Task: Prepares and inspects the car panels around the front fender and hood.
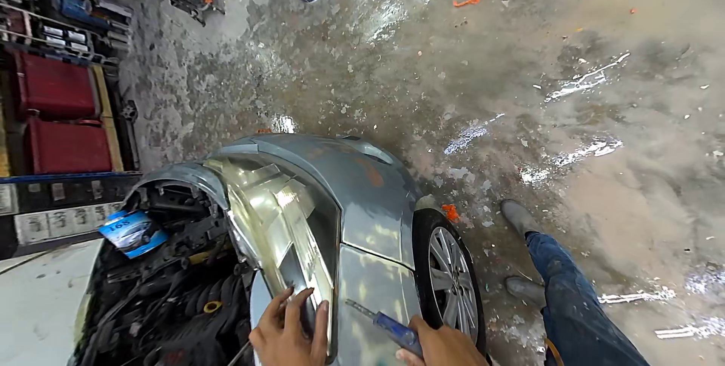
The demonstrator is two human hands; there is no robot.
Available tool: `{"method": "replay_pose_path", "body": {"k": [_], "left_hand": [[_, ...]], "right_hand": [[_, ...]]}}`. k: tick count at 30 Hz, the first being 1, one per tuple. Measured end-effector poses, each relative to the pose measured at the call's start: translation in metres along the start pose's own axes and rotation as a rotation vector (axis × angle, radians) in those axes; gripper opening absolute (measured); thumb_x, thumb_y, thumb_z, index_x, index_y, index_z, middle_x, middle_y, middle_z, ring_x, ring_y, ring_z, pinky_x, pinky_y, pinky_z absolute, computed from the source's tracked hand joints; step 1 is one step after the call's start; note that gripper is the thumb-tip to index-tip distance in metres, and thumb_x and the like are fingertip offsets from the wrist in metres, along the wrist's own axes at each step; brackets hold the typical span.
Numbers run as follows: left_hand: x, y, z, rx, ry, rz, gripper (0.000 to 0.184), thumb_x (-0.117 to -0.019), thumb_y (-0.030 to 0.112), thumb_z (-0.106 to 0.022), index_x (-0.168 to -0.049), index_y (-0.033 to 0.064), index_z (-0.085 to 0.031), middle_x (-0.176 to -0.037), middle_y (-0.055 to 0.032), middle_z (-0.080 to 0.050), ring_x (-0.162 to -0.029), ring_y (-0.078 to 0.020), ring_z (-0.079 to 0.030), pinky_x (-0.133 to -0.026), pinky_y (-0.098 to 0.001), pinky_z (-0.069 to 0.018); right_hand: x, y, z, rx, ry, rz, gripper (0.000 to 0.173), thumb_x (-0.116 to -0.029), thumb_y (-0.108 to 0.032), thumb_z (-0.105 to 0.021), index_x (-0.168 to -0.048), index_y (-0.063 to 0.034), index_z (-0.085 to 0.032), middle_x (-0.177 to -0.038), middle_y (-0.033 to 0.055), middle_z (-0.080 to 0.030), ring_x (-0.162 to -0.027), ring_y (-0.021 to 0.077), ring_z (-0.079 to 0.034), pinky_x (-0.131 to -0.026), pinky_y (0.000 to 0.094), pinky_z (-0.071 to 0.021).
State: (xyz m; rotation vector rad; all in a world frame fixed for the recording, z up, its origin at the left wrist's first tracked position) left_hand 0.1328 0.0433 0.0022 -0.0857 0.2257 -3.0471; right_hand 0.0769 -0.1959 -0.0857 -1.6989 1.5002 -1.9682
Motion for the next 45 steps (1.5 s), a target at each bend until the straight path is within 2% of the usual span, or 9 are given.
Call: {"method": "replay_pose_path", "body": {"k": [3, 9, 17, 20, 26, 33, 38, 42, 45], "left_hand": [[0.007, -0.002, -0.003, -0.007, -0.066, 0.011, 0.06, -0.086, 0.055, -0.061, -0.128, 0.0129, -0.067, -0.144, -0.0321, -0.047, -0.123, -0.0488, -0.049, -0.102, -0.0589, -0.0368], [-0.013, 0.008, -0.009, -0.067, 0.067, 0.108, 0.056, -0.0753, 0.056, -0.066, -0.112, 0.014, -0.071, -0.132, -0.0316, -0.052, -0.111, -0.0508, -0.051, -0.092, -0.063, -0.0368], [-0.019, 0.016, -0.013, -0.107, 0.142, 0.16, 0.051, -0.0862, 0.055, -0.064, -0.105, 0.0085, -0.071, -0.126, -0.0326, -0.055, -0.11, -0.0559, -0.052, -0.09, -0.0662, -0.039], [-0.017, 0.01, -0.007, -0.038, 0.126, 0.152, 0.042, -0.0945, 0.044, -0.058, -0.108, 0.006, -0.069, -0.126, -0.0306, -0.056, -0.112, -0.0527, -0.052, -0.094, -0.0646, -0.0393], [-0.009, 0.008, -0.005, -0.005, -0.026, 0.09, 0.064, -0.0707, 0.05, -0.069, -0.12, 0.0101, -0.068, -0.14, -0.0328, -0.048, -0.118, -0.0534, -0.048, -0.096, -0.0653, -0.0353], [-0.021, 0.019, -0.009, -0.078, 0.06, 0.182, 0.054, -0.0666, 0.043, -0.074, -0.109, 0.01, -0.07, -0.131, -0.0337, -0.051, -0.11, -0.0577, -0.05, -0.088, -0.0687, -0.0379], [-0.02, 0.022, -0.012, -0.137, 0.133, 0.206, 0.053, -0.0759, 0.048, -0.07, -0.111, 0.0084, -0.07, -0.129, -0.0334, -0.054, -0.111, -0.0586, -0.05, -0.087, -0.0688, -0.0399], [-0.017, 0.014, -0.007, -0.094, 0.163, 0.208, 0.051, -0.0958, 0.048, -0.056, -0.117, 0.0023, -0.068, -0.126, -0.0322, -0.057, -0.112, -0.0537, -0.054, -0.095, -0.064, -0.0414], [-0.006, 0.011, -0.006, -0.06, 0.097, 0.11, 0.054, -0.0944, 0.046, -0.055, -0.126, 0.0039, -0.066, -0.135, -0.0333, -0.054, -0.119, -0.0532, -0.051, -0.1, -0.0626, -0.0384]], "right_hand": [[0.0, -0.002, -0.002, -0.003, -0.013, 0.002, 0.051, -0.1076, -0.053, -0.044, -0.132, -0.0093, -0.057, -0.092, 0.0195, -0.072, -0.09, 0.0405, -0.073, -0.078, 0.0606, -0.0564], [-0.004, -0.007, -0.001, 0.002, 0.009, 0.018, 0.052, -0.1078, -0.053, -0.043, -0.131, -0.0091, -0.057, -0.09, 0.0187, -0.072, -0.088, 0.0399, -0.073, -0.076, 0.0596, -0.0564], [-0.005, -0.01, 0.003, -0.009, 0.021, 0.022, 0.052, -0.1076, -0.054, -0.043, -0.13, -0.0092, -0.058, -0.089, 0.0183, -0.072, -0.089, 0.0393, -0.073, -0.077, 0.0592, -0.0566], [-0.001, -0.009, 0.001, -0.013, 0.009, 0.026, 0.052, -0.1077, -0.054, -0.043, -0.131, -0.0092, -0.057, -0.09, 0.0184, -0.072, -0.088, 0.0393, -0.073, -0.077, 0.0594, -0.0565], [-0.001, -0.002, -0.002, -0.018, 0.001, 0.016, 0.053, -0.1075, -0.054, -0.043, -0.131, -0.0091, -0.058, -0.091, 0.0186, -0.072, -0.09, 0.0396, -0.073, -0.077, 0.0595, -0.0566], [-0.003, 0.0, 0.003, -0.029, 0.019, 0.02, 0.052, -0.1075, -0.053, -0.045, -0.131, -0.0088, -0.058, -0.089, 0.0185, -0.072, -0.088, 0.0397, -0.072, -0.076, 0.0599, -0.0564], [-0.004, 0.0, 0.005, -0.014, 0.02, 0.01, 0.053, -0.1076, -0.054, -0.043, -0.131, -0.0091, -0.057, -0.089, 0.0182, -0.072, -0.088, 0.0393, -0.073, -0.076, 0.0594, -0.0566], [-0.003, -0.003, 0.002, -0.013, 0.006, 0.003, 0.052, -0.1077, -0.054, -0.043, -0.131, -0.0094, -0.057, -0.09, 0.0183, -0.072, -0.089, 0.0396, -0.073, -0.077, 0.0597, -0.0566], [-0.003, -0.003, 0.001, -0.006, 0.024, 0.001, 0.052, -0.1078, -0.054, -0.043, -0.132, -0.0097, -0.057, -0.09, 0.0182, -0.073, -0.089, 0.0399, -0.073, -0.077, 0.0598, -0.0568]]}}
Point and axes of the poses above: each hand's wrist, its own x-axis away from the middle knuckle, its own z-axis out of the back of the hand, y = z × x, the point moved 8 cm from there along -x, towards the middle knuckle
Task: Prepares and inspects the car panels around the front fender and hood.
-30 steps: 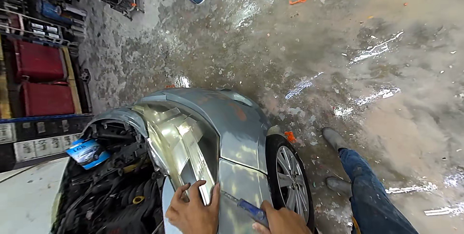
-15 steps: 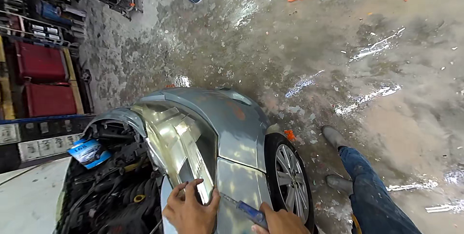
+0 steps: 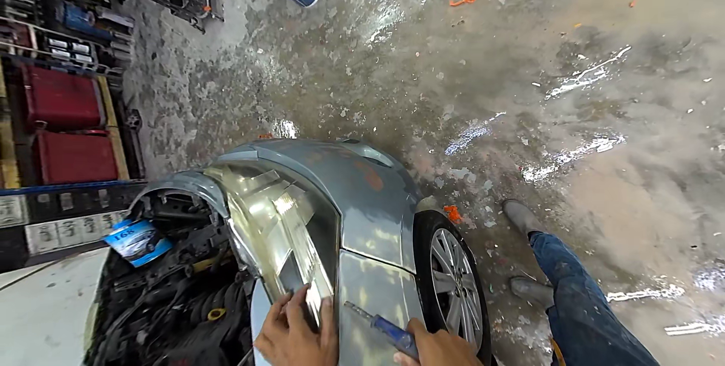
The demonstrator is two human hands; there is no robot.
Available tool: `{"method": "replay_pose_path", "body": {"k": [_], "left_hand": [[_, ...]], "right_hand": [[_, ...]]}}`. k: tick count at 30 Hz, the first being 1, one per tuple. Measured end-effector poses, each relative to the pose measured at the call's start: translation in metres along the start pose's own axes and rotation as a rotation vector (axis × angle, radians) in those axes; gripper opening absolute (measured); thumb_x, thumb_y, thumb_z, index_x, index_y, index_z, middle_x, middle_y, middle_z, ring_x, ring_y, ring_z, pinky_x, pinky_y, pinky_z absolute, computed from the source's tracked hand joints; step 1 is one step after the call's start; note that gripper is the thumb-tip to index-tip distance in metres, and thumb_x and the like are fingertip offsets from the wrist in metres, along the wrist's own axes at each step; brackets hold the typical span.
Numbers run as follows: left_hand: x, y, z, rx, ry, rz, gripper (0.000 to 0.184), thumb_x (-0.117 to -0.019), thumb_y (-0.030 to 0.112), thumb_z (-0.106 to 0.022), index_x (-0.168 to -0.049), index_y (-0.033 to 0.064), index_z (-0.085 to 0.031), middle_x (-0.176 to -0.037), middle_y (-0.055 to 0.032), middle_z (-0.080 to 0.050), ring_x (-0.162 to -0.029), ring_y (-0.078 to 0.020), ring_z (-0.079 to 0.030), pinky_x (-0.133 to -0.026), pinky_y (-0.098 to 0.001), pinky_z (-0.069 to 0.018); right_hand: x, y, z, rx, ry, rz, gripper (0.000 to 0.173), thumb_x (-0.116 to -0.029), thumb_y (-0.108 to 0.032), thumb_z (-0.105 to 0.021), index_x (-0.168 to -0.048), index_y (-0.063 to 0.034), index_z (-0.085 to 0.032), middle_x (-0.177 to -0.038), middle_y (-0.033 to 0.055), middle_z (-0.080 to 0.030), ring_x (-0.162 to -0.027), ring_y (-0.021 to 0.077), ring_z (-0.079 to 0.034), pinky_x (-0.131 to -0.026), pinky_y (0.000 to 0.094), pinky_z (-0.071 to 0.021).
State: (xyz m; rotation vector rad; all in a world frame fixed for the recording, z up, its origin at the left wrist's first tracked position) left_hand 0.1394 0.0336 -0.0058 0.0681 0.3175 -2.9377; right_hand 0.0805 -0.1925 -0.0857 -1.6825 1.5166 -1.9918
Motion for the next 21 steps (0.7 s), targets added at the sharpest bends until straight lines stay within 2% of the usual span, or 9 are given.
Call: {"method": "replay_pose_path", "body": {"k": [2, 5, 7, 10, 11, 14, 16, 18, 21], "left_hand": [[0.01, -0.003, -0.004, -0.034, -0.056, -0.067, 0.062, -0.0871, 0.052, -0.058, -0.132, 0.0091, -0.065, -0.143, -0.0338, -0.049, -0.123, -0.0534, -0.049, -0.101, -0.0625, -0.0366], [0.007, -0.002, -0.008, -0.071, -0.047, -0.056, 0.059, -0.0887, 0.055, -0.058, -0.13, 0.015, -0.068, -0.144, -0.0313, -0.049, -0.123, -0.0539, -0.048, -0.1, -0.0639, -0.0364], [-0.007, 0.003, -0.01, -0.081, -0.024, -0.004, 0.06, -0.088, 0.058, -0.059, -0.131, 0.0165, -0.069, -0.141, -0.0304, -0.052, -0.121, -0.0552, -0.049, -0.097, -0.0671, -0.0366], [-0.024, 0.006, -0.011, -0.094, 0.011, 0.057, 0.069, -0.0806, 0.059, -0.066, -0.133, 0.0142, -0.067, -0.129, -0.0298, -0.055, -0.111, -0.0549, -0.052, -0.088, -0.0675, -0.0397], [-0.026, 0.007, -0.011, -0.099, 0.013, 0.069, 0.068, -0.0818, 0.059, -0.067, -0.133, 0.014, -0.067, -0.128, -0.03, -0.056, -0.111, -0.0551, -0.052, -0.088, -0.0677, -0.0403], [-0.031, 0.007, -0.01, -0.103, 0.021, 0.08, 0.06, -0.0916, 0.054, -0.062, -0.135, 0.0115, -0.065, -0.132, -0.0322, -0.056, -0.116, -0.0585, -0.052, -0.091, -0.071, -0.0404], [-0.042, 0.004, -0.014, -0.095, 0.028, 0.059, 0.061, -0.0943, 0.051, -0.059, -0.139, 0.01, -0.062, -0.139, -0.0345, -0.052, -0.123, -0.0609, -0.049, -0.096, -0.0728, -0.0391], [-0.058, 0.001, -0.02, -0.091, 0.007, 0.029, 0.069, -0.0924, 0.058, -0.056, -0.144, 0.0112, -0.058, -0.144, -0.035, -0.048, -0.13, -0.0612, -0.043, -0.101, -0.0733, -0.0367], [-0.079, -0.002, -0.029, -0.138, -0.065, 0.0, 0.087, -0.0838, 0.075, -0.052, -0.15, 0.0179, -0.053, -0.154, -0.0328, -0.039, -0.137, -0.0594, -0.039, -0.101, -0.0741, -0.0364]], "right_hand": [[-0.001, 0.0, -0.001, -0.003, 0.004, -0.003, 0.053, -0.1076, -0.054, -0.043, -0.132, -0.0096, -0.058, -0.09, 0.0184, -0.073, -0.09, 0.0402, -0.073, -0.077, 0.0597, -0.0569], [-0.005, -0.002, -0.003, -0.01, 0.006, 0.002, 0.053, -0.1075, -0.054, -0.043, -0.13, -0.0091, -0.058, -0.089, 0.0182, -0.072, -0.089, 0.0396, -0.073, -0.077, 0.0593, -0.0568], [-0.01, -0.004, -0.002, -0.016, 0.016, -0.005, 0.053, -0.1075, -0.055, -0.043, -0.13, -0.0092, -0.058, -0.089, 0.0179, -0.072, -0.089, 0.0393, -0.073, -0.077, 0.059, -0.0569], [-0.021, -0.005, 0.002, -0.026, 0.051, -0.019, 0.053, -0.1073, -0.055, -0.043, -0.132, -0.0104, -0.058, -0.09, 0.017, -0.072, -0.089, 0.0381, -0.073, -0.076, 0.0582, -0.0571], [-0.027, -0.006, 0.005, -0.037, 0.062, -0.022, 0.053, -0.1073, -0.055, -0.043, -0.133, -0.0108, -0.057, -0.09, 0.0169, -0.072, -0.089, 0.0378, -0.073, -0.077, 0.0577, -0.057], [-0.042, -0.013, 0.016, -0.065, 0.093, -0.008, 0.052, -0.1075, -0.053, -0.044, -0.135, -0.0106, -0.057, -0.092, 0.0176, -0.072, -0.09, 0.0382, -0.073, -0.079, 0.0577, -0.0572], [-0.052, -0.015, 0.02, -0.063, 0.101, -0.016, 0.052, -0.1076, -0.054, -0.043, -0.134, -0.0113, -0.056, -0.093, 0.0168, -0.072, -0.091, 0.0373, -0.073, -0.079, 0.0571, -0.0574], [-0.06, -0.016, 0.023, -0.057, 0.113, -0.02, 0.052, -0.1074, -0.055, -0.043, -0.133, -0.0115, -0.056, -0.093, 0.0162, -0.072, -0.091, 0.0368, -0.073, -0.079, 0.0565, -0.0574], [-0.064, -0.017, 0.024, -0.04, 0.075, -0.032, 0.053, -0.1073, -0.055, -0.043, -0.133, -0.0116, -0.056, -0.094, 0.0161, -0.072, -0.093, 0.0365, -0.073, -0.08, 0.0568, -0.0573]]}}
Point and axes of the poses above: each hand's wrist, its own x-axis away from the middle knuckle, its own z-axis out of the back of the hand, y = z × x, the point moved 8 cm from there along -x, towards the middle knuckle
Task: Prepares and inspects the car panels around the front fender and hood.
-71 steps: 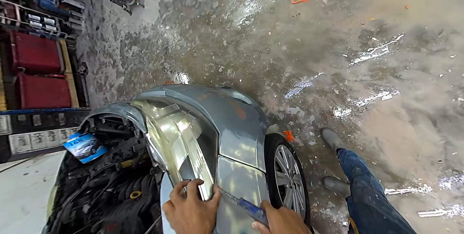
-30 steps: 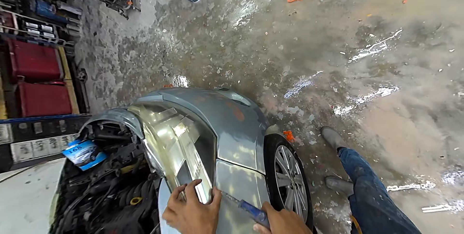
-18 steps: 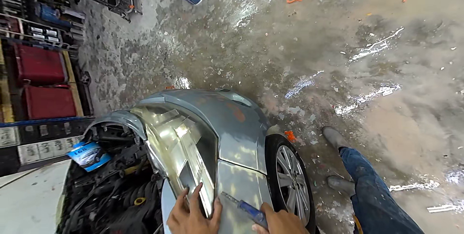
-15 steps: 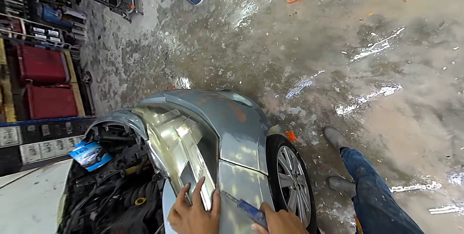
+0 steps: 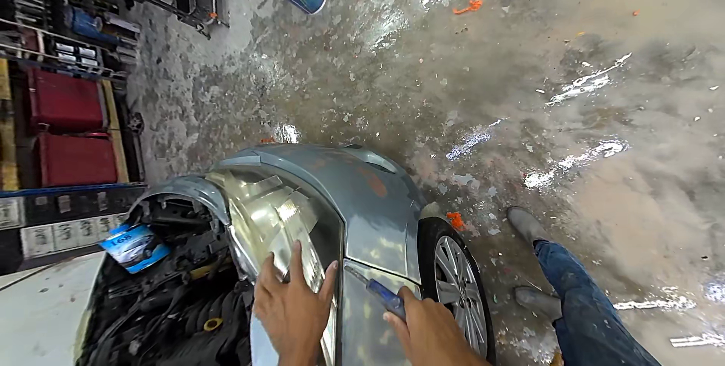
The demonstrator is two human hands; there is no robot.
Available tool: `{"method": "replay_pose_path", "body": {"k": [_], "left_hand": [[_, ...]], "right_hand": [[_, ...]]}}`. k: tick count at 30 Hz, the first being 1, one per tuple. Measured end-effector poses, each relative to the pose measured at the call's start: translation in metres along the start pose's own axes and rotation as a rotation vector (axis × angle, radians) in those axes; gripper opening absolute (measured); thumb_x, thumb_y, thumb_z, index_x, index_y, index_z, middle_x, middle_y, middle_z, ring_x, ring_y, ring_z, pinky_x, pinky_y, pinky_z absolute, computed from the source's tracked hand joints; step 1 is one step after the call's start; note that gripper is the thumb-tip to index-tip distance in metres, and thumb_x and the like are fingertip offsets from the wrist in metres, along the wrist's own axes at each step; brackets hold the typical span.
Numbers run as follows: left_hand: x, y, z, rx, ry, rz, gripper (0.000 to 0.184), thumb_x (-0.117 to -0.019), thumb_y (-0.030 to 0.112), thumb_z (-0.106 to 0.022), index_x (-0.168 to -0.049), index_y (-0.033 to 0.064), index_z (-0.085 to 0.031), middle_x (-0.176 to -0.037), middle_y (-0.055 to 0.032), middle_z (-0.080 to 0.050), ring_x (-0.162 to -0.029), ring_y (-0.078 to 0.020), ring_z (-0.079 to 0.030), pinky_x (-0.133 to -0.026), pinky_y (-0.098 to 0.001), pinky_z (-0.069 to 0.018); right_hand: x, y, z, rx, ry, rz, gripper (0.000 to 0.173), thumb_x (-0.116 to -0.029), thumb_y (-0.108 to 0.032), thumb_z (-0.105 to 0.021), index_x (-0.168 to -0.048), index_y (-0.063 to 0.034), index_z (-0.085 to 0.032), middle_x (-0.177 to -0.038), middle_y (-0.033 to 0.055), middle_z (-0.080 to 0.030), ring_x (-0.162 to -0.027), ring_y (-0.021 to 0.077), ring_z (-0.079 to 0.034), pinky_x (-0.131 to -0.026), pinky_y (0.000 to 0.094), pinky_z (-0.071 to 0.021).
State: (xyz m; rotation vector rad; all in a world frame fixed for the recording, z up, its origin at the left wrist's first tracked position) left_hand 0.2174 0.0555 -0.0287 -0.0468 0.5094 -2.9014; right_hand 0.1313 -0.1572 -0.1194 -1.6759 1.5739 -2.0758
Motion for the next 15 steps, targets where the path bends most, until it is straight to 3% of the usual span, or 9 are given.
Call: {"method": "replay_pose_path", "body": {"k": [3, 7, 10, 12, 15], "left_hand": [[-0.005, 0.003, -0.005, -0.052, -0.016, -0.018, 0.093, -0.0787, 0.081, -0.05, -0.151, 0.0227, -0.052, -0.156, -0.0325, -0.037, -0.138, -0.0588, -0.039, -0.099, -0.073, -0.0375], [-0.005, 0.009, -0.011, -0.149, -0.066, -0.037, 0.087, -0.0863, 0.077, -0.042, -0.155, 0.0243, -0.046, -0.16, -0.0305, -0.032, -0.142, -0.0595, -0.033, -0.105, -0.073, -0.0338], [-0.002, 0.024, -0.016, -0.228, -0.085, -0.155, 0.08, -0.0928, 0.066, -0.038, -0.157, 0.0172, -0.044, -0.16, -0.0308, -0.034, -0.145, -0.0615, -0.027, -0.113, -0.0739, -0.0245], [0.01, 0.039, -0.022, -0.233, -0.118, -0.28, 0.077, -0.0974, 0.061, -0.035, -0.156, 0.0121, -0.044, -0.161, -0.0255, -0.036, -0.149, -0.0551, -0.027, -0.118, -0.0727, -0.0178], [0.039, 0.06, -0.038, -0.277, -0.123, -0.427, 0.083, -0.0984, 0.062, -0.029, -0.154, 0.0012, -0.044, -0.16, -0.0219, -0.04, -0.149, -0.0459, -0.034, -0.121, -0.0653, -0.0208]], "right_hand": [[0.001, 0.005, 0.0, -0.007, -0.008, -0.011, 0.053, -0.1074, -0.055, -0.043, -0.134, -0.0108, -0.056, -0.095, 0.0168, -0.072, -0.093, 0.0372, -0.073, -0.08, 0.0573, -0.057], [-0.006, 0.006, 0.006, -0.023, 0.028, -0.025, 0.054, -0.1073, -0.056, -0.042, -0.135, -0.0116, -0.055, -0.094, 0.0158, -0.072, -0.092, 0.0359, -0.073, -0.08, 0.0557, -0.0574], [-0.009, 0.012, 0.01, -0.005, 0.019, -0.055, 0.054, -0.107, -0.056, -0.043, -0.135, -0.0112, -0.055, -0.097, 0.0162, -0.072, -0.095, 0.0363, -0.072, -0.083, 0.0561, -0.0572], [-0.003, 0.03, 0.011, -0.008, 0.015, -0.079, 0.055, -0.1064, -0.056, -0.045, -0.135, -0.0104, -0.057, -0.099, 0.0169, -0.072, -0.096, 0.0367, -0.072, -0.084, 0.0576, -0.057], [0.007, 0.063, 0.01, 0.009, 0.003, -0.1, 0.054, -0.1056, -0.056, -0.047, -0.129, -0.0095, -0.06, -0.096, 0.0171, -0.072, -0.093, 0.037, -0.072, -0.081, 0.0586, -0.0564]]}}
Point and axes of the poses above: each hand's wrist, its own x-axis away from the middle knuckle, its own z-axis out of the back of the hand, y = z × x, the point moved 8 cm from there along -x, towards the middle knuckle
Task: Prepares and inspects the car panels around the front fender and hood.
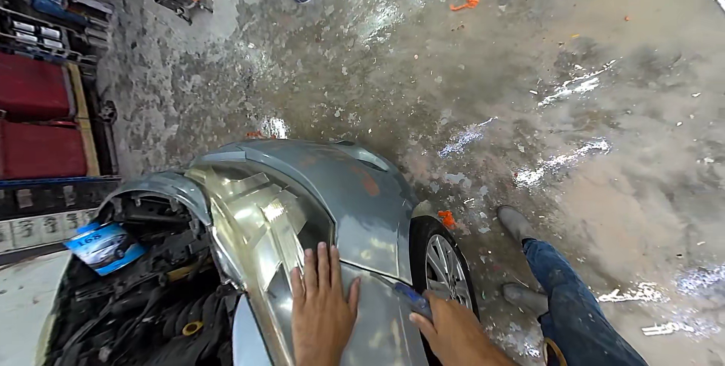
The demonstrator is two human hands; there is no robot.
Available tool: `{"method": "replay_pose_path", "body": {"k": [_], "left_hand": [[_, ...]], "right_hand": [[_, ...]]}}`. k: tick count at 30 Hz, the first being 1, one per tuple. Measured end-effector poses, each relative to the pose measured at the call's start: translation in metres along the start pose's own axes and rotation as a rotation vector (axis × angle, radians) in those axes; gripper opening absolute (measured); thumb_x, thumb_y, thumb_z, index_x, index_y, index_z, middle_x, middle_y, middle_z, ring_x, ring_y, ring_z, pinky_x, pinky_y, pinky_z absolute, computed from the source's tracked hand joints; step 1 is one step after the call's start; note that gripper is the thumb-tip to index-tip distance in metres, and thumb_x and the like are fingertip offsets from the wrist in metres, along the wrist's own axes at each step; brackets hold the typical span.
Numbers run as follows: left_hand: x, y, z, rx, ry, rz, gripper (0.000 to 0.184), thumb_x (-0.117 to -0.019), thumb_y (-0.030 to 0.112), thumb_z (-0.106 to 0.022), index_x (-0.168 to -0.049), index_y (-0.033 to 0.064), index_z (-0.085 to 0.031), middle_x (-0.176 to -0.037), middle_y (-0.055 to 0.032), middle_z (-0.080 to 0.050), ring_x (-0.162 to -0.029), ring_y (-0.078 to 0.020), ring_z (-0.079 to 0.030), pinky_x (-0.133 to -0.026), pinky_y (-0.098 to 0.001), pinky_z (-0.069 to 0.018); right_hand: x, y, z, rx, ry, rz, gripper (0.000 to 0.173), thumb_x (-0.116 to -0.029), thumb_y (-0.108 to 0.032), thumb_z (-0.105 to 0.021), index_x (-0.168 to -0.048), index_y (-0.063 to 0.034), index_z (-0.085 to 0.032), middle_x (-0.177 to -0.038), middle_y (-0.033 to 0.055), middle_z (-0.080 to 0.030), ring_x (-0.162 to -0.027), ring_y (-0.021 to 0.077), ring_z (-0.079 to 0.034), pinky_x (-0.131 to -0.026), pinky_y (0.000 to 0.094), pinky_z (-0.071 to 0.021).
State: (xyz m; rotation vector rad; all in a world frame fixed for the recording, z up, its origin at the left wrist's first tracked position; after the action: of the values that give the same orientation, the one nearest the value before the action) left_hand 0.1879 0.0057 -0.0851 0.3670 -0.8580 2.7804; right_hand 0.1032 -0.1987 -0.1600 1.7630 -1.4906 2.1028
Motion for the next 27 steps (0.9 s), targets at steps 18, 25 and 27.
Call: {"method": "replay_pose_path", "body": {"k": [18, 25, 27], "left_hand": [[-0.074, 0.017, -0.023, 0.087, -0.41, -0.279, 0.094, -0.0733, 0.074, -0.075, -0.15, 0.0263, -0.052, -0.164, -0.0167, -0.035, -0.151, -0.0501, -0.025, -0.113, -0.0812, -0.0111], [-0.066, 0.053, -0.033, -0.052, -0.388, -0.834, 0.057, -0.101, 0.052, -0.055, -0.147, 0.0195, -0.057, -0.166, -0.0103, -0.034, -0.155, -0.0404, -0.022, -0.109, -0.086, -0.0126], [-0.061, 0.058, -0.029, -0.075, -0.383, -0.908, 0.051, -0.1054, 0.045, -0.05, -0.147, 0.0161, -0.056, -0.167, -0.0107, -0.032, -0.156, -0.0384, -0.022, -0.109, -0.0852, -0.0146]], "right_hand": [[0.007, 0.05, -0.008, -0.064, -0.022, -0.038, 0.058, -0.1045, -0.059, -0.046, -0.132, -0.0102, -0.06, -0.098, 0.0185, -0.073, -0.095, 0.0383, -0.072, -0.083, 0.061, -0.0558], [0.007, 0.045, 0.006, -0.062, -0.024, -0.01, 0.057, -0.1054, -0.059, -0.044, -0.132, -0.0099, -0.059, -0.095, 0.0178, -0.072, -0.093, 0.0372, -0.072, -0.081, 0.0591, -0.0562], [0.005, 0.041, 0.008, -0.056, -0.026, -0.002, 0.058, -0.1054, -0.059, -0.044, -0.133, -0.0105, -0.058, -0.096, 0.0176, -0.072, -0.093, 0.0374, -0.072, -0.082, 0.0593, -0.0561]]}}
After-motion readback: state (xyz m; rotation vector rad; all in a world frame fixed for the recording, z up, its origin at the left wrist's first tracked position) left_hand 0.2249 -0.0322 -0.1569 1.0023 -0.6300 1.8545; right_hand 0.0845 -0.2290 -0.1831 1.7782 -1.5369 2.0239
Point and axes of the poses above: each hand's wrist, its own x-axis away from the middle knuckle, its own z-axis out of the back of the hand, y = z × x, the point moved 8 cm from there along -x, towards the middle knuckle
